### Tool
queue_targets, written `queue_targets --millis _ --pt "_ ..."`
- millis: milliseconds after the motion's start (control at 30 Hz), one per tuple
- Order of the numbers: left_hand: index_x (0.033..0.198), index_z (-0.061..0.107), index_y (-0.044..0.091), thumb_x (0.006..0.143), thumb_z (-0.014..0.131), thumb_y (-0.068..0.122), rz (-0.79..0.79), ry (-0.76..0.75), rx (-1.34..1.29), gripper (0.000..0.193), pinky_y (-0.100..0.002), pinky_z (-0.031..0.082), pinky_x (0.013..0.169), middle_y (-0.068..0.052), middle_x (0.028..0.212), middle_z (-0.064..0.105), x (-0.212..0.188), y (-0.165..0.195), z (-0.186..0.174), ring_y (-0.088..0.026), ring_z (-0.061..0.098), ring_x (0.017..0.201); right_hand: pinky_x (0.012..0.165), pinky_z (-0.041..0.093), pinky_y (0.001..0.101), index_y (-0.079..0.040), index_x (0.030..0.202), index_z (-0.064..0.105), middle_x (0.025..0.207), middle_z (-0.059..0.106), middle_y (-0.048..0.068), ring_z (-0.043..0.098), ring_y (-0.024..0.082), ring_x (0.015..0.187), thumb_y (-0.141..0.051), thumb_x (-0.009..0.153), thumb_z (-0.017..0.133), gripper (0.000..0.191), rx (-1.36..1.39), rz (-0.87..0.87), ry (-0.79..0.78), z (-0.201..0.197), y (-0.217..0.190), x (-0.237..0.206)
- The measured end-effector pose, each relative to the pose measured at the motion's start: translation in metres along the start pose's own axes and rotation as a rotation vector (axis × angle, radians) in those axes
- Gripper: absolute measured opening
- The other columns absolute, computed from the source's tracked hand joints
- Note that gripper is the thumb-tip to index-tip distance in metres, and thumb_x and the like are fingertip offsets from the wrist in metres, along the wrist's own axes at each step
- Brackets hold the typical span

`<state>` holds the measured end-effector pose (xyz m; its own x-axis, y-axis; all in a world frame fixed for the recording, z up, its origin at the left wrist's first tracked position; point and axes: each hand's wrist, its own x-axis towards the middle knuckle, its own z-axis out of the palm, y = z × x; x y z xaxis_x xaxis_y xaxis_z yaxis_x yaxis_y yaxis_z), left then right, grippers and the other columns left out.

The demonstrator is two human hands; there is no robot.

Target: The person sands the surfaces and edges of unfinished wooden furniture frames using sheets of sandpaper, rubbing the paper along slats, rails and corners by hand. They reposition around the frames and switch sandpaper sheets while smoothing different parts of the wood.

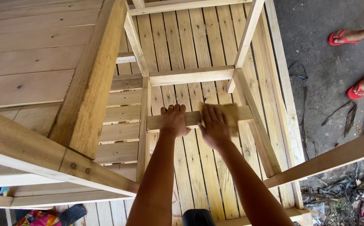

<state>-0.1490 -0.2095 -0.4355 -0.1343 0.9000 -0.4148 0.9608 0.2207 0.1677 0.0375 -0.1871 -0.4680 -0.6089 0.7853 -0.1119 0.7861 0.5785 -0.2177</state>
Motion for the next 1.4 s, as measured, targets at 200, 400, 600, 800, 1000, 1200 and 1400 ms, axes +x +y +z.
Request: queue_targets --millis 200,400,600,800,1000,1200,1400 --pt "0.124 0.054 0.009 0.066 0.086 0.046 -0.006 0.013 0.060 0.076 -0.048 0.035 0.098 -0.008 0.117 0.061 -0.003 0.000 0.000 -0.024 0.061 0.110 0.137 0.030 0.0351 -0.024 0.138 0.054 0.164 0.046 -0.002 0.041 0.012 0.157 -0.032 0.109 0.026 0.041 0.189 0.001 -0.031 0.003 0.059 0.024" --pt "0.123 0.055 0.010 0.067 0.085 0.045 0.001 0.015 0.087 0.073 -0.048 0.035 0.097 -0.007 0.113 0.062 -0.005 0.000 0.001 -0.024 0.062 0.106 0.121 0.021 0.0531 -0.007 0.146 0.045 0.156 0.042 0.013 0.034 0.032 0.149 -0.044 0.102 0.035 0.059 -0.204 0.202 0.165 0.005 0.052 0.021" --pt "0.119 0.056 0.010 0.063 0.086 0.045 0.000 0.049 0.074 0.072 -0.048 0.038 0.090 -0.007 0.111 0.062 -0.004 0.000 0.001 -0.023 0.062 0.103 0.128 0.028 0.0405 -0.015 0.150 0.049 0.152 0.053 0.003 0.045 0.021 0.144 -0.033 0.105 0.034 0.051 0.235 0.085 -0.057 -0.009 0.033 0.013" --pt "0.115 0.058 0.009 0.062 0.086 0.044 0.019 0.056 0.084 0.069 -0.045 0.039 0.087 -0.006 0.107 0.064 0.000 -0.002 0.006 -0.023 0.063 0.098 0.120 0.025 0.0539 -0.006 0.160 0.026 0.166 0.032 0.018 0.031 0.035 0.154 -0.044 0.105 0.025 0.067 -0.301 0.258 -0.155 -0.027 0.068 0.012" --pt "0.117 0.058 0.009 0.060 0.086 0.040 0.038 0.050 0.068 0.071 -0.046 0.038 0.087 -0.008 0.108 0.066 0.003 -0.006 0.000 -0.026 0.064 0.098 0.124 0.010 0.0507 -0.013 0.162 0.016 0.170 0.014 0.009 0.011 0.029 0.155 -0.047 0.106 0.023 0.066 -0.026 0.100 -0.242 -0.014 0.021 -0.002" --pt "0.110 0.062 0.009 0.059 0.086 0.040 0.038 0.128 0.052 0.065 -0.047 0.035 0.091 -0.007 0.101 0.068 0.001 -0.005 0.001 -0.025 0.066 0.092 0.127 0.010 0.0491 -0.012 0.161 0.021 0.170 0.019 0.007 0.014 0.028 0.158 -0.050 0.105 0.028 0.068 -0.032 0.258 -0.256 -0.020 0.052 0.044" --pt "0.106 0.061 0.009 0.062 0.084 0.040 0.017 0.113 0.069 0.058 -0.047 0.034 0.093 -0.006 0.095 0.067 -0.003 -0.003 0.008 -0.024 0.067 0.086 0.123 0.013 0.0512 -0.011 0.161 0.021 0.169 0.021 0.011 0.015 0.031 0.156 -0.046 0.105 0.030 0.067 0.011 0.120 -0.125 -0.021 0.032 -0.029"
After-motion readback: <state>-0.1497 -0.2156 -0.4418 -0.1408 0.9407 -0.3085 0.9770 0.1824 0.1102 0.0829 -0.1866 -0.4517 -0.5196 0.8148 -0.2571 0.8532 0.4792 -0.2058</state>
